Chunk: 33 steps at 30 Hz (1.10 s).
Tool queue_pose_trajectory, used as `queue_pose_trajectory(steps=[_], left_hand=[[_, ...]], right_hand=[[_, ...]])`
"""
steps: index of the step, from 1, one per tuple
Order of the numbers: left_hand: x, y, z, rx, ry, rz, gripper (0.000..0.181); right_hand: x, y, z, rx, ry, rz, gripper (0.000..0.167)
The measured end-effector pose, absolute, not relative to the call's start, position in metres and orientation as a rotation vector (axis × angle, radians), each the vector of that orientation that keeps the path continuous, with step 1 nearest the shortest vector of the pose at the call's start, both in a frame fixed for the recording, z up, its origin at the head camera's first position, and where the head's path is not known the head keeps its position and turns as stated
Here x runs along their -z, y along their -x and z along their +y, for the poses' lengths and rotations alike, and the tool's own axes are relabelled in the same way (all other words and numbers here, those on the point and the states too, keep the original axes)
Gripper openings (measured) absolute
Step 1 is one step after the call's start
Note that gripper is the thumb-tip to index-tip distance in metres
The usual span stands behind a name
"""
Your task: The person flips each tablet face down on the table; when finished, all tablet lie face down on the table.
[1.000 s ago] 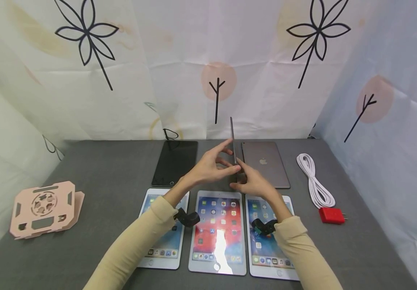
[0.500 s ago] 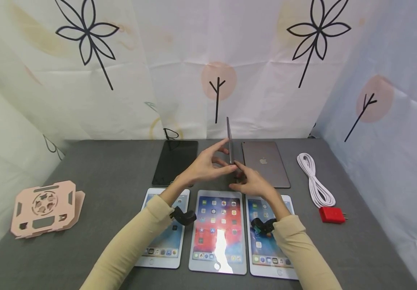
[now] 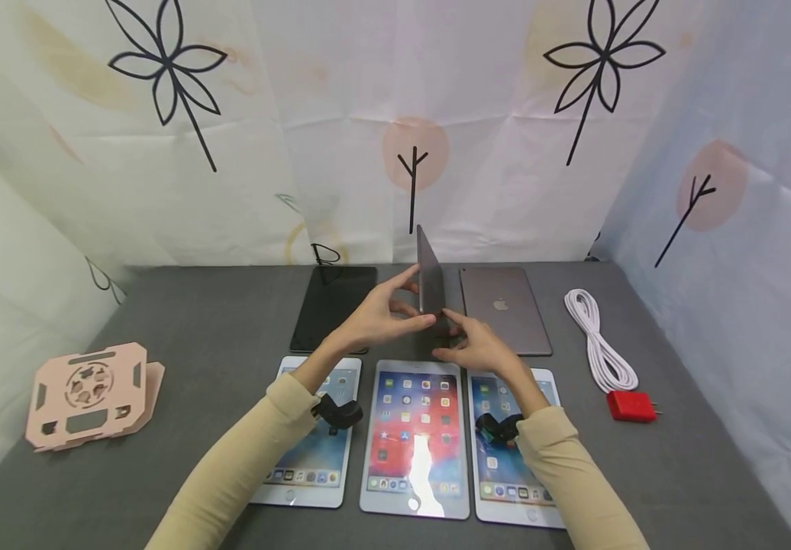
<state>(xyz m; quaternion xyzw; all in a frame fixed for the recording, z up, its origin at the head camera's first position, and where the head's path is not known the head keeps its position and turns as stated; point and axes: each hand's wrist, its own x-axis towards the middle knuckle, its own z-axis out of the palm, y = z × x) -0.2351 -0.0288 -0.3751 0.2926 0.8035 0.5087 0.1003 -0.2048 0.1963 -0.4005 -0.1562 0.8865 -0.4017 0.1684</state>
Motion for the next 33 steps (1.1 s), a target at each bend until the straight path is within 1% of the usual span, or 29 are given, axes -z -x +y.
queue_pose_trajectory(steps=[7,19,28,33], left_hand=[[0.380,0.236,-0.035,-1.548,-0.817,2.323,0.094],[0.381,0.230,-0.043,-1.686,-0.577,2.242,0.101],[0.384,0.228,-0.051,-1.818,-0.410,2.125,0.096],[0.386,0.228,-0.057,-1.888,-0.326,2.054,0.094]], right_hand=[[0.401,0.204,0.194,1.110,0.459,2.560,0.085],[0.405,0.205,0.193,1.073,0.479,2.615,0.081],[0.406,0.206,0.193,1.017,0.414,2.647,0.086],[0.407,0.206,0.195,1.115,0.334,2.586,0.090]])
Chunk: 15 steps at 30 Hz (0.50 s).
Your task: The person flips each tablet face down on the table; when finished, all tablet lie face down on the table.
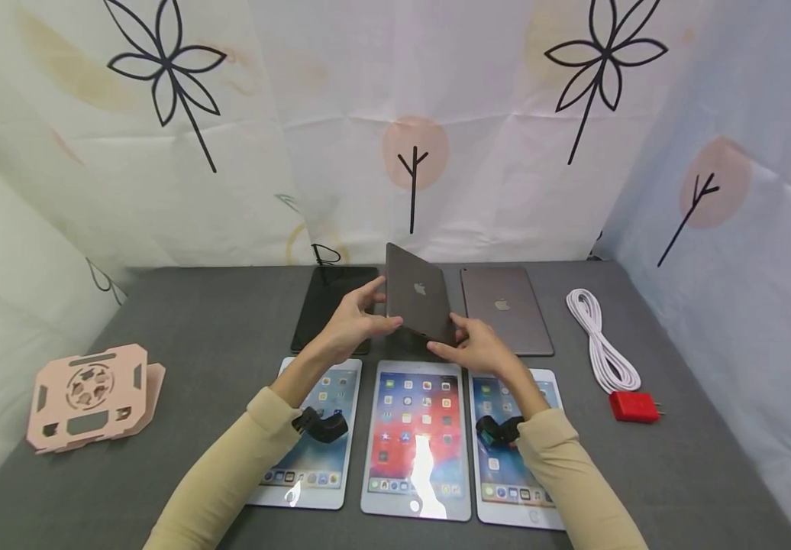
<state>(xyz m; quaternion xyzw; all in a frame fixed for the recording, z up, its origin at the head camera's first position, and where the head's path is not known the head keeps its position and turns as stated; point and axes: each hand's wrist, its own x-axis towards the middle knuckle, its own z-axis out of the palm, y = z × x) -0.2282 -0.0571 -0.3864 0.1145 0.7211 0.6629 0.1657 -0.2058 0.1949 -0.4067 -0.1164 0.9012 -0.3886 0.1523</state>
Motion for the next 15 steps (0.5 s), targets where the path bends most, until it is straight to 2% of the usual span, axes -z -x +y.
queue_pose_trajectory(steps=[7,15], left_hand=[[0.397,0.229,-0.064,-1.830,-0.211,2.085,0.102],[0.405,0.234,-0.067,-1.831,-0.214,2.034,0.098]], right_hand=[[0.407,0.206,0.199,1.360,0.222,2.486,0.089],[0.411,0.206,0.198,1.446,0.205,2.515,0.087]])
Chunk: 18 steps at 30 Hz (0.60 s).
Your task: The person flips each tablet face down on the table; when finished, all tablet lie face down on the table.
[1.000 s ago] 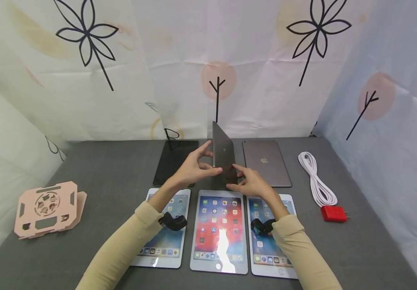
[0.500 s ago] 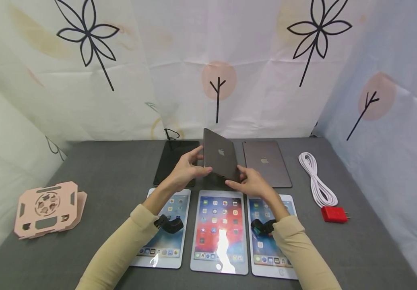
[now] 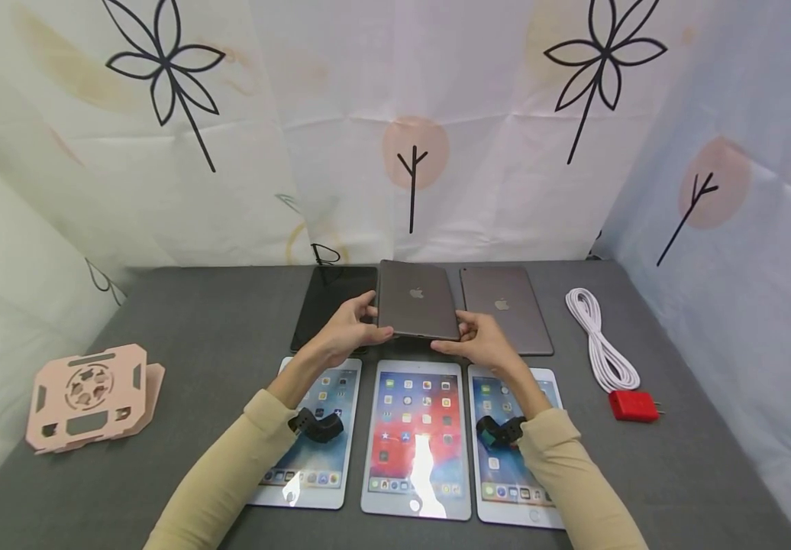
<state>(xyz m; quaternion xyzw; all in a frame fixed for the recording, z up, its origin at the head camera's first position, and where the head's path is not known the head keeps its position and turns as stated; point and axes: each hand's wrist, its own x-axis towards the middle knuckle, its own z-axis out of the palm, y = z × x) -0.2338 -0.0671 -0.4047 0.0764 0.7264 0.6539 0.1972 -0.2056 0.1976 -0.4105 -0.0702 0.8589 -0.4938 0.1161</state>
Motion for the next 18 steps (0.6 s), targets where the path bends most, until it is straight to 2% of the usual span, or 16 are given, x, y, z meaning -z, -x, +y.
queue_pose_trajectory(steps=[18], left_hand=[[0.422,0.244,-0.062,-1.686,-0.232,2.087,0.093]], right_hand=[[0.408,0.207,0.199,1.347,0.159,2.575,0.090]])
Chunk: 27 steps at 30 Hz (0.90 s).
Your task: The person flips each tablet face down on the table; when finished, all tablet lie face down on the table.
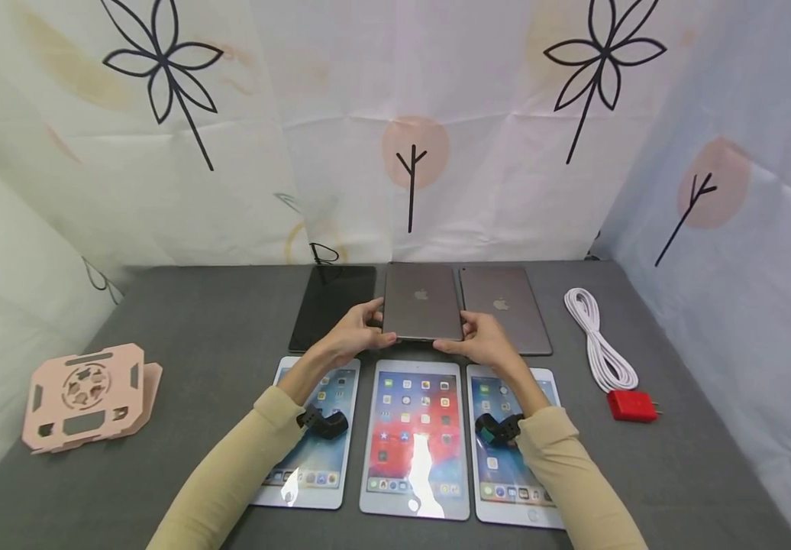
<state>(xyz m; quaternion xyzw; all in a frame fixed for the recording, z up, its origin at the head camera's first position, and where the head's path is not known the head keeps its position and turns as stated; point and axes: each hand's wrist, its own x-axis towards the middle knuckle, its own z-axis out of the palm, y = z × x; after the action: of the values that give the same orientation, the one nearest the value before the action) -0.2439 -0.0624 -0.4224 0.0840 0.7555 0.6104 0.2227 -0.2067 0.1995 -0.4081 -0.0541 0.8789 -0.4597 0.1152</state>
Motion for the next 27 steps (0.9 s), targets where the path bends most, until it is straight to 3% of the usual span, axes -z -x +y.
queue_pose_trajectory(steps=[10,18,27], left_hand=[[0.4222,0.2444,-0.0633,-1.635,-0.272,2.150,0.104],[0.4235,0.2418,-0.0630,-1.493,-0.404,2.381,0.101],[0.4285,0.2464,-0.0667,-1.275,-0.488,2.564,0.108]], right_hand=[[0.4093,0.2084,0.1948,1.132,0.162,2.709,0.088],[0.4113,0.2078,0.1928,1.055,0.232,2.760,0.086],[0.4132,0.2080,0.1896,0.991,0.234,2.813,0.082]])
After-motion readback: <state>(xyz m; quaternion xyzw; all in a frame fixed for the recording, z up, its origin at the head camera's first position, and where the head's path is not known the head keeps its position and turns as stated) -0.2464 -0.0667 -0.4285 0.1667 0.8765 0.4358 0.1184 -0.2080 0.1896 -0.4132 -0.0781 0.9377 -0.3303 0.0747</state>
